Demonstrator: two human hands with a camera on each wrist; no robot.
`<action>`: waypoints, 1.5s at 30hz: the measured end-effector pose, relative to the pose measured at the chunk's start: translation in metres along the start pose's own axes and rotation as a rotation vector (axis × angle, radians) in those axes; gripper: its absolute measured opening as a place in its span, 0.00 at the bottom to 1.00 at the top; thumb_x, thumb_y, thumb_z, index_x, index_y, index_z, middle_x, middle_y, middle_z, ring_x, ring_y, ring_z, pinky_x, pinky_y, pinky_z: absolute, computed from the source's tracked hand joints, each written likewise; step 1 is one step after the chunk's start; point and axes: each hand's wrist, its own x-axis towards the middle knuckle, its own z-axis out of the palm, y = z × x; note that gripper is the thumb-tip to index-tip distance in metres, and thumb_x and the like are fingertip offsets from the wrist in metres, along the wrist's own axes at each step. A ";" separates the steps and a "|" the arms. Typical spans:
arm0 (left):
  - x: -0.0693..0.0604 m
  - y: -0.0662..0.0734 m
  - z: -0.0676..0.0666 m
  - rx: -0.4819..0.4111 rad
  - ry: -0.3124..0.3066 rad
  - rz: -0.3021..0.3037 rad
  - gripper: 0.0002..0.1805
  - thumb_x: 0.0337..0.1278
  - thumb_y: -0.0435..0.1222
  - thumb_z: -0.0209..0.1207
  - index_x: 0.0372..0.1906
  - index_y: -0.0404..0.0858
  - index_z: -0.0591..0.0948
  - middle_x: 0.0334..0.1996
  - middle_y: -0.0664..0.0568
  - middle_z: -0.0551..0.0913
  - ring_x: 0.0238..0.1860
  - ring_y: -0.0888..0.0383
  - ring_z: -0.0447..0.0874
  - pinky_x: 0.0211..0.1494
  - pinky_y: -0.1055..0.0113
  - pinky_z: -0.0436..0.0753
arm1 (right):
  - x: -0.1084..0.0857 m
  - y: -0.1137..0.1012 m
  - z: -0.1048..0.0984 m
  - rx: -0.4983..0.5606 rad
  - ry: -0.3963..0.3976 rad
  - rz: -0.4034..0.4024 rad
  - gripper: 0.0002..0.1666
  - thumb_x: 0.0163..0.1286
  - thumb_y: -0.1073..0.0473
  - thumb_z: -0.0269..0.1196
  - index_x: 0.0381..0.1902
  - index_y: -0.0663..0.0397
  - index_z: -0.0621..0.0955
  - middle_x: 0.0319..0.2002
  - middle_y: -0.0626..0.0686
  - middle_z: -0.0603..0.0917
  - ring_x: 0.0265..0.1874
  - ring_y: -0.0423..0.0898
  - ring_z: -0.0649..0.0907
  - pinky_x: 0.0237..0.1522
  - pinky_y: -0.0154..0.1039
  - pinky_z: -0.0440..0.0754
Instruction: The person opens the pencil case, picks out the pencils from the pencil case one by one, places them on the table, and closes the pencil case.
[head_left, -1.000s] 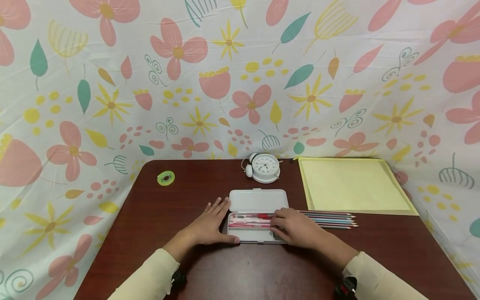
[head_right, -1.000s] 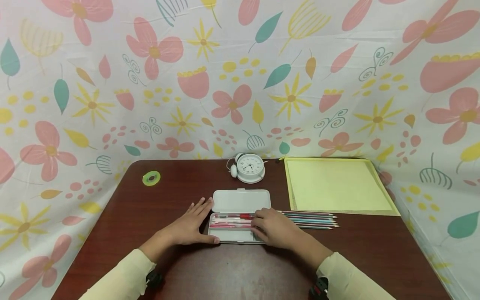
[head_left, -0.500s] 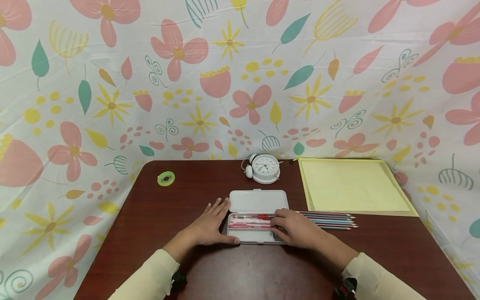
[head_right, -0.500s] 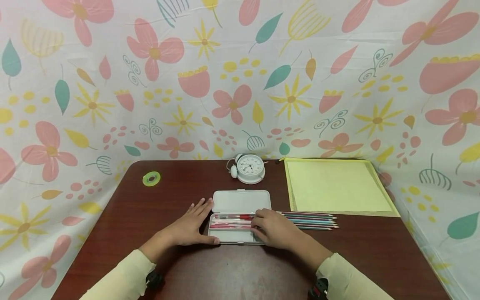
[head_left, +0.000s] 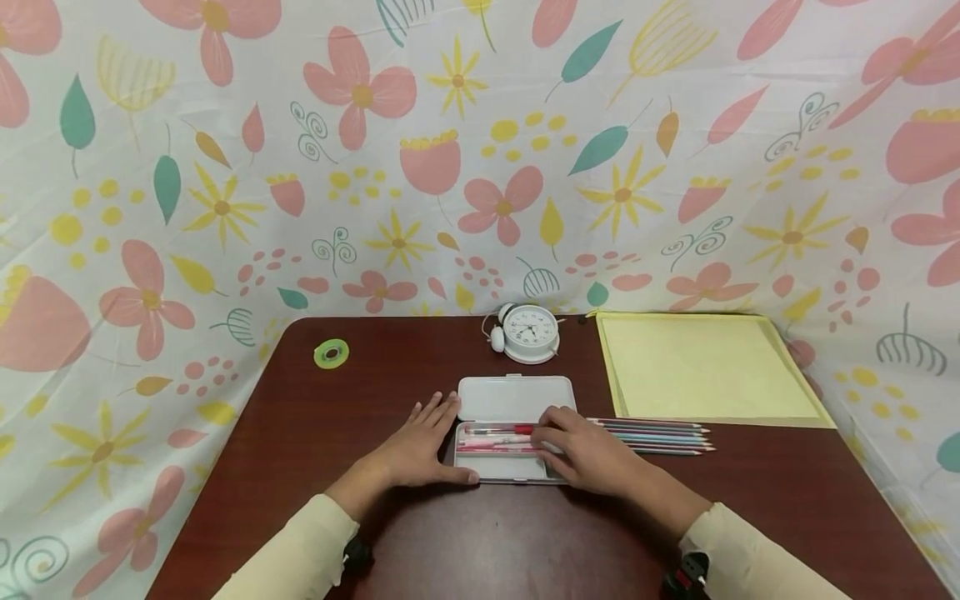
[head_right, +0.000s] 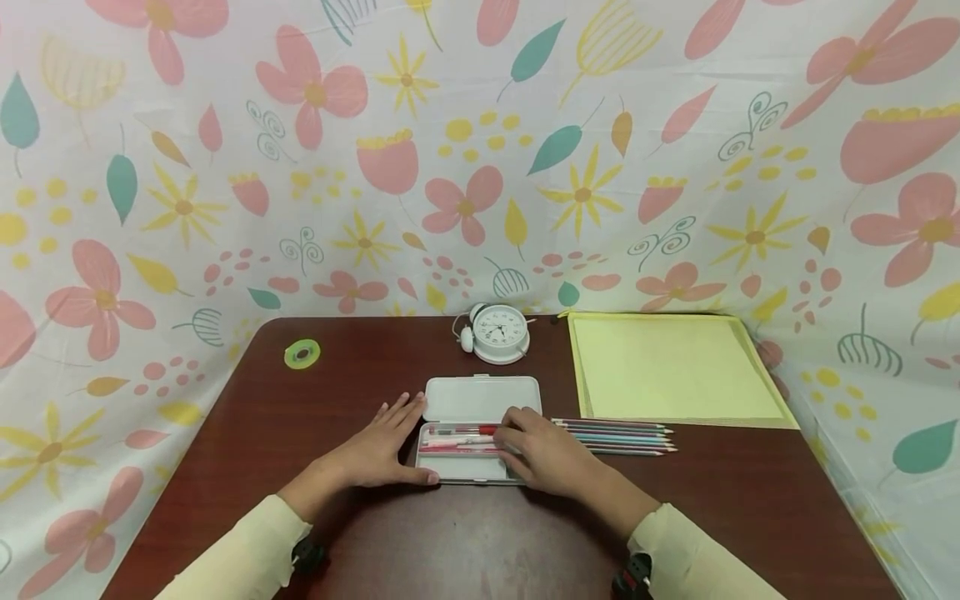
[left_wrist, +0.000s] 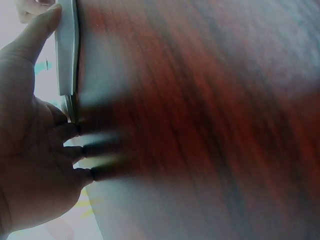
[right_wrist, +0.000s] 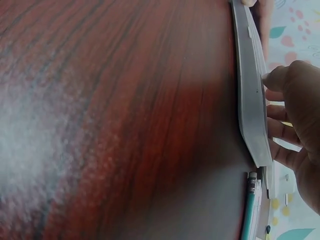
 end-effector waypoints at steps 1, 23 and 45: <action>0.000 0.000 0.000 0.000 0.001 0.000 0.73 0.58 0.76 0.67 0.92 0.38 0.48 0.93 0.45 0.47 0.93 0.40 0.40 0.93 0.36 0.47 | 0.000 0.000 0.000 0.004 0.000 0.001 0.11 0.77 0.55 0.73 0.54 0.46 0.90 0.50 0.45 0.83 0.50 0.41 0.84 0.51 0.43 0.90; 0.001 0.001 -0.001 0.023 -0.011 -0.011 0.72 0.59 0.76 0.66 0.92 0.39 0.47 0.93 0.47 0.45 0.94 0.42 0.39 0.93 0.37 0.47 | 0.000 0.000 0.001 -0.096 0.043 -0.013 0.11 0.74 0.63 0.73 0.52 0.50 0.91 0.46 0.48 0.87 0.47 0.47 0.85 0.51 0.47 0.89; 0.001 0.001 -0.002 0.012 -0.015 -0.018 0.73 0.58 0.76 0.66 0.92 0.38 0.47 0.93 0.45 0.46 0.93 0.41 0.39 0.93 0.37 0.47 | -0.003 -0.005 -0.004 -0.021 0.018 0.005 0.06 0.75 0.56 0.74 0.47 0.47 0.92 0.40 0.45 0.84 0.36 0.37 0.82 0.40 0.39 0.88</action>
